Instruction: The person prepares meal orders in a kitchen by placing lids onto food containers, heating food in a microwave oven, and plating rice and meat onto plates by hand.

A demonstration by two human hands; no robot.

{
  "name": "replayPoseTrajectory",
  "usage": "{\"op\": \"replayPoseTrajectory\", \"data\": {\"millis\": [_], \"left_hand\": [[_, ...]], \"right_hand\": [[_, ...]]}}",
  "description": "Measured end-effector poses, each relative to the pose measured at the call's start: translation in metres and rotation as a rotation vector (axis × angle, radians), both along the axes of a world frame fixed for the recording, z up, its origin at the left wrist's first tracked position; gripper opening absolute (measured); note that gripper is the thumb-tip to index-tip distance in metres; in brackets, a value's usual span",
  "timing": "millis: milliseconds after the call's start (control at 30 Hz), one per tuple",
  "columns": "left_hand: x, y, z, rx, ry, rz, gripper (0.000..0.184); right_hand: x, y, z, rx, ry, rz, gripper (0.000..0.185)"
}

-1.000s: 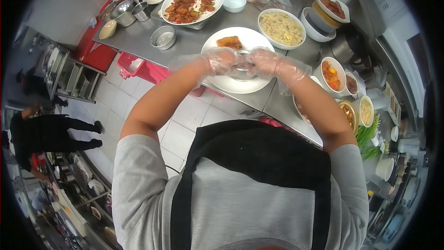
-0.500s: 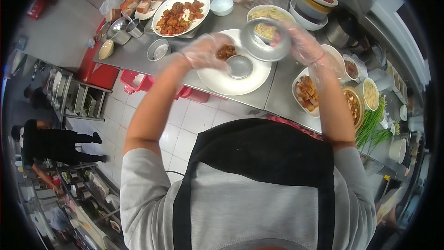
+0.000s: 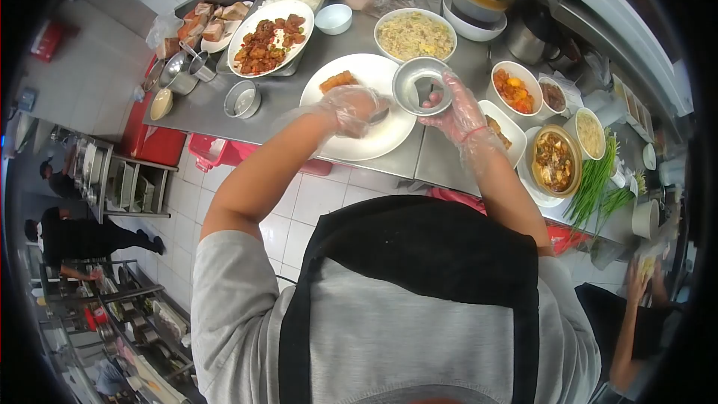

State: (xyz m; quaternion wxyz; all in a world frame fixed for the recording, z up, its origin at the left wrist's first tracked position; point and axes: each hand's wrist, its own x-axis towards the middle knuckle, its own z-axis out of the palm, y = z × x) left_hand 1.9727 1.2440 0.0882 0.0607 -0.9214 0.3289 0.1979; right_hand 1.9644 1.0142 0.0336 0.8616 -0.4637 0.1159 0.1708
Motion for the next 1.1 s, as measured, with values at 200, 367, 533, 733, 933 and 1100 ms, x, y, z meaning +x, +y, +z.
{"op": "replayPoseTrajectory", "data": {"millis": [200, 367, 533, 733, 933, 1100], "left_hand": [[0.016, 0.033, 0.022, -0.366, -0.096, 0.174, 0.032], [0.039, 0.053, 0.033, -1.023, 0.157, 0.569, 0.034], [0.029, 0.015, 0.039, -0.987, -0.008, 0.413, 0.052], [0.011, -0.019, 0.016, -0.811, -0.376, 0.247, 0.085], [-0.01, 0.009, 0.026, -1.495, 0.028, 0.561, 0.063], [-0.061, 0.046, -0.005, -1.573, 0.033, 0.903, 0.055]], "right_hand": [[0.002, 0.001, -0.003, -0.221, -0.075, -0.056, 0.05], [0.003, 0.016, 0.002, -0.344, -0.126, -0.082, 0.059], [-0.004, 0.038, 0.006, 0.099, -0.127, 0.039, 0.061], [-0.019, 0.033, -0.019, 0.395, -0.169, 0.125, 0.058], [-0.079, -0.039, 0.035, 0.162, -0.062, -0.181, 0.053], [-0.157, -0.146, -0.007, -0.889, -0.326, -0.439, 0.048]]}}
